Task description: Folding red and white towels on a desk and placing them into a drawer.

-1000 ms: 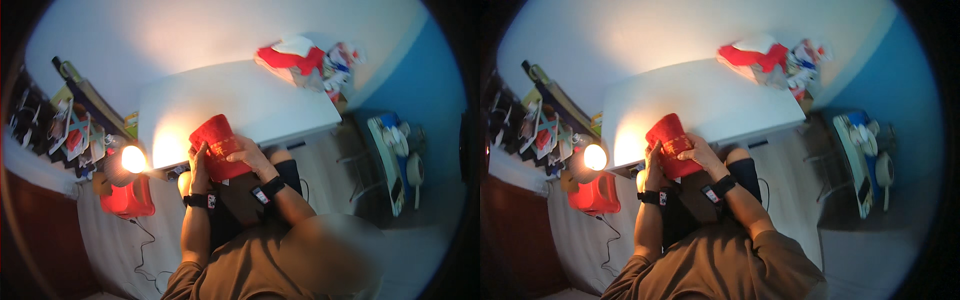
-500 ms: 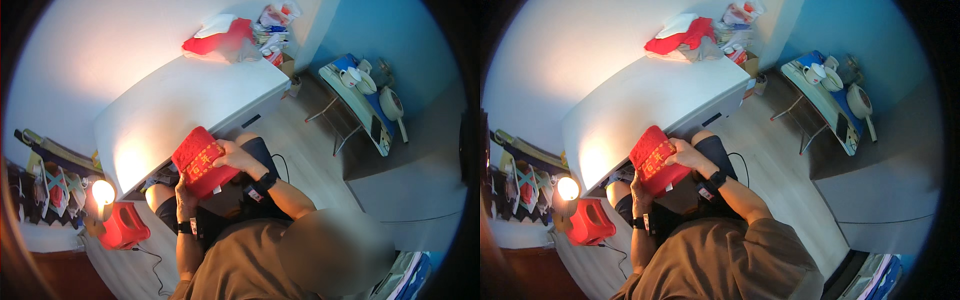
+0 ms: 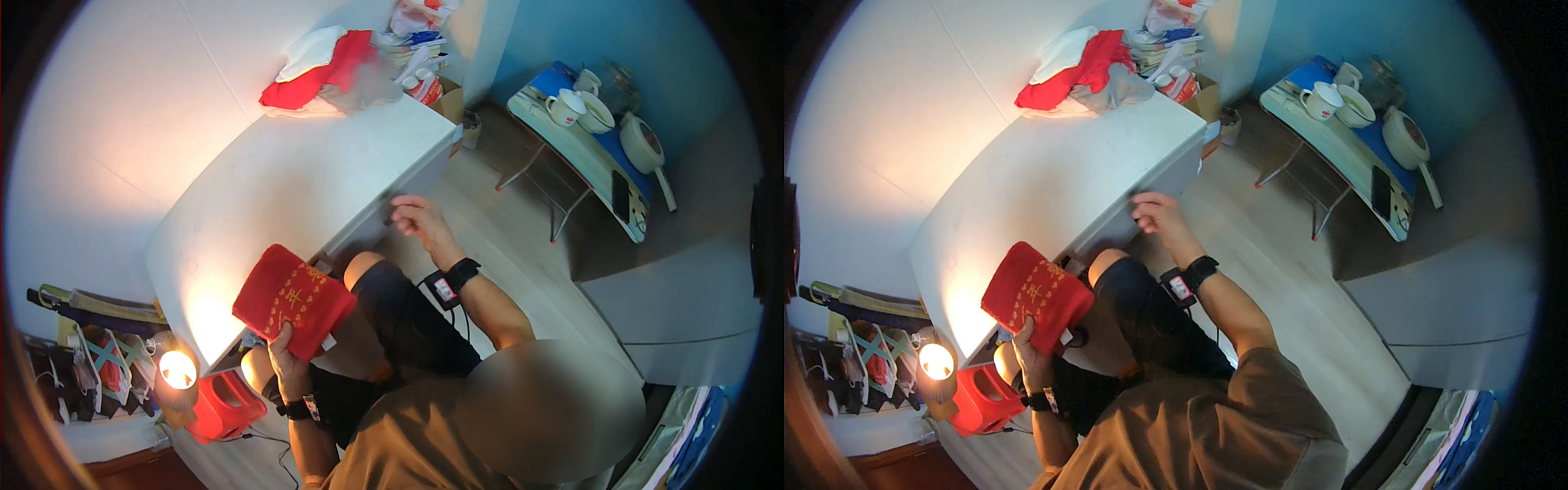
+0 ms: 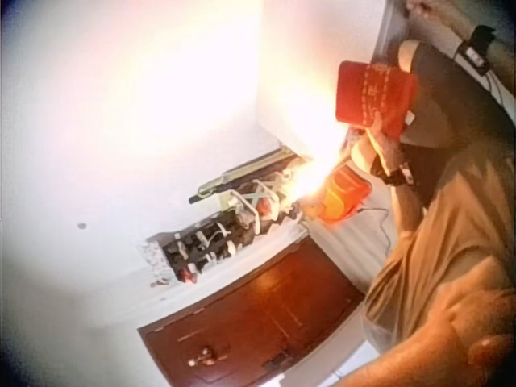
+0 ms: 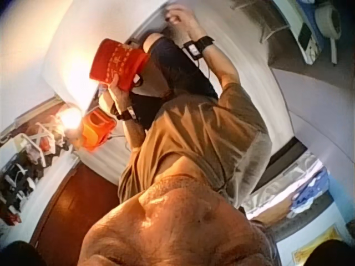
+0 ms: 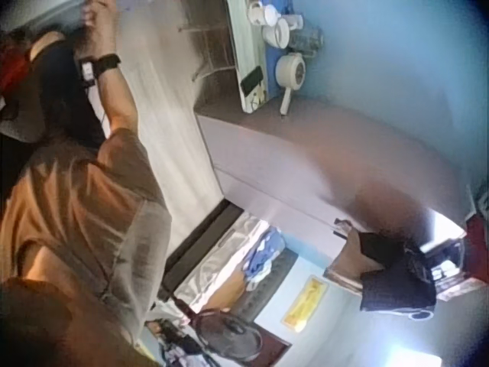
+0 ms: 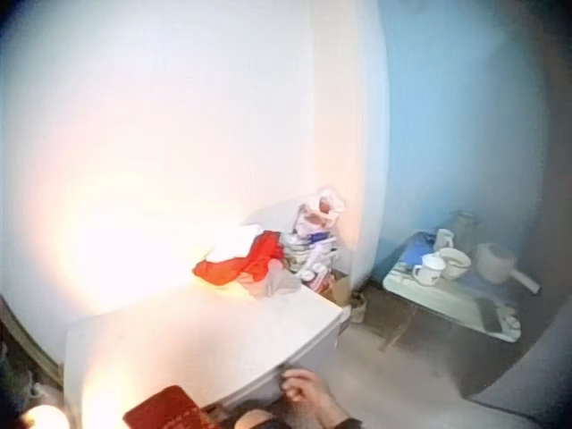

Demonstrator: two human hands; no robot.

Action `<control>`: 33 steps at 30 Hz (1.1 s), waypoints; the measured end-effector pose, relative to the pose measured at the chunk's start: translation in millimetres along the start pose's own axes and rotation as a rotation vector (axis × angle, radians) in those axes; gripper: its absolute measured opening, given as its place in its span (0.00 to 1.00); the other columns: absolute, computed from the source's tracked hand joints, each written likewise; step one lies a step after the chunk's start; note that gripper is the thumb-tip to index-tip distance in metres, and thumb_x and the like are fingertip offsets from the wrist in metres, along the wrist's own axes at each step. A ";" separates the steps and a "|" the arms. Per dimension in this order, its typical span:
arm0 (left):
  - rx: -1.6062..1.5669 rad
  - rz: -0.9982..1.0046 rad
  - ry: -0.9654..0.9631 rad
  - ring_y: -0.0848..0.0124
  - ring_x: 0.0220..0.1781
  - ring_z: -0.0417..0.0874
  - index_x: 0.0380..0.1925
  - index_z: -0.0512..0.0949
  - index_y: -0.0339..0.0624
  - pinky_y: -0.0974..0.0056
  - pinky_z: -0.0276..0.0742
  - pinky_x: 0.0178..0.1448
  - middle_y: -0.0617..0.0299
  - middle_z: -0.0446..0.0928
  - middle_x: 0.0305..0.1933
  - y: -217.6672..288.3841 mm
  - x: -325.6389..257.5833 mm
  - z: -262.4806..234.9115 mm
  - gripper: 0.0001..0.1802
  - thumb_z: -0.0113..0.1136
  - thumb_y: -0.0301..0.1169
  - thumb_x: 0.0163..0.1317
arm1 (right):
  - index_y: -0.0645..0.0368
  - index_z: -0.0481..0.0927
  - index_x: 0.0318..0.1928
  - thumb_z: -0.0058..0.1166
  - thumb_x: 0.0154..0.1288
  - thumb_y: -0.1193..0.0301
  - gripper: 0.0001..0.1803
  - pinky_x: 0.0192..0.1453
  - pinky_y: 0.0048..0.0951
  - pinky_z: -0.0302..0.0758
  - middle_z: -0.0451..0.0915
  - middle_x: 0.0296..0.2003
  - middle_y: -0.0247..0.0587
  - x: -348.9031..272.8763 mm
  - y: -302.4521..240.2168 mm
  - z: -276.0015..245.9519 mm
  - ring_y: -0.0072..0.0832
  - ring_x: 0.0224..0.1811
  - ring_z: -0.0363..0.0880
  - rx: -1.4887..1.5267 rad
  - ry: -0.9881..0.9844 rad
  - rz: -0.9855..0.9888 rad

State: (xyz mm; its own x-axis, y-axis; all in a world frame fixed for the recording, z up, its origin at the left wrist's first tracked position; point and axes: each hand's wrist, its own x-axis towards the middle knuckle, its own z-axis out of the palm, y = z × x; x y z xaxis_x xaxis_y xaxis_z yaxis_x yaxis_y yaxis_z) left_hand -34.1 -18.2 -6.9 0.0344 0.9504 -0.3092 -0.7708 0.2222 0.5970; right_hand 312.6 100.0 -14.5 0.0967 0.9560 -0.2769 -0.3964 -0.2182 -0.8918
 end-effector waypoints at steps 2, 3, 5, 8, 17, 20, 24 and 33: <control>0.016 0.036 0.061 0.54 0.57 0.78 0.60 0.65 0.32 0.48 0.76 0.63 0.48 0.74 0.57 3.5 2.9 -6.7 0.29 0.61 0.27 0.58 | 0.61 0.76 0.50 0.56 0.60 0.72 0.17 0.28 0.19 0.73 0.81 0.31 0.37 26.5 23.5 -26.3 0.19 0.28 0.78 0.049 0.178 0.046; 0.000 0.021 0.097 0.54 0.57 0.78 0.60 0.65 0.32 0.48 0.75 0.62 0.48 0.74 0.57 6.4 5.4 -9.6 0.30 0.62 0.28 0.58 | 0.61 0.74 0.53 0.56 0.60 0.73 0.19 0.28 0.20 0.75 0.80 0.32 0.38 40.1 37.3 -37.5 0.21 0.29 0.79 0.025 0.314 0.102; 0.059 0.098 0.120 0.54 0.56 0.79 0.60 0.65 0.31 0.47 0.75 0.62 0.49 0.74 0.57 8.5 4.9 -13.8 0.31 0.63 0.29 0.57 | 0.61 0.72 0.55 0.54 0.60 0.73 0.21 0.28 0.23 0.76 0.80 0.34 0.38 67.5 69.1 -57.0 0.24 0.30 0.79 0.026 0.240 0.195; 0.035 0.057 0.094 0.53 0.56 0.79 0.60 0.64 0.31 0.48 0.76 0.62 0.48 0.75 0.57 13.1 5.6 -12.6 0.34 0.65 0.29 0.55 | 0.60 0.68 0.58 0.53 0.61 0.74 0.23 0.28 0.30 0.78 0.78 0.36 0.39 103.9 122.6 -67.6 0.29 0.31 0.80 0.025 0.319 0.306; 0.190 0.179 0.248 0.58 0.54 0.78 0.56 0.67 0.30 0.55 0.77 0.58 0.51 0.75 0.54 14.2 -6.8 8.1 0.27 0.57 0.38 0.63 | 0.56 0.74 0.35 0.51 0.66 0.70 0.04 0.22 0.35 0.77 0.76 0.28 0.40 164.6 198.9 -81.7 0.32 0.21 0.74 -0.057 0.482 0.255; 0.271 0.181 0.246 0.59 0.57 0.75 0.57 0.66 0.29 0.56 0.71 0.64 0.50 0.74 0.56 4.8 -10.5 -3.7 0.29 0.55 0.42 0.64 | 0.62 0.74 0.34 0.51 0.62 0.72 0.05 0.16 0.37 0.72 0.75 0.22 0.43 156.4 197.9 -82.4 0.35 0.17 0.75 -0.036 0.462 0.156; 0.836 0.415 0.243 0.59 0.57 0.75 0.57 0.68 0.32 0.54 0.71 0.64 0.50 0.73 0.58 2.0 -9.2 -22.4 0.28 0.56 0.42 0.64 | 0.66 0.73 0.37 0.52 0.59 0.73 0.09 0.14 0.38 0.73 0.76 0.23 0.47 128.9 177.7 -77.0 0.37 0.15 0.76 0.029 0.532 0.154; 0.460 0.369 0.100 0.62 0.55 0.75 0.58 0.69 0.39 0.61 0.75 0.56 0.53 0.72 0.57 -2.2 -0.4 -20.3 0.23 0.53 0.39 0.67 | 0.70 0.70 0.51 0.49 0.62 0.75 0.17 0.28 0.39 0.84 0.79 0.36 0.49 49.0 144.6 -98.5 0.39 0.33 0.82 0.001 0.580 0.285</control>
State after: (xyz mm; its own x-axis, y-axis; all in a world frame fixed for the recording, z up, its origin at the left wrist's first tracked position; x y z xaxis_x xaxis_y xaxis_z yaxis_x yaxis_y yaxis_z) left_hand -45.3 -23.5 -23.2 -0.2602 0.9626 -0.0755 -0.3654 -0.0258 0.9305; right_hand 350.0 96.0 -192.3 0.4647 0.5995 -0.6516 -0.4802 -0.4476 -0.7543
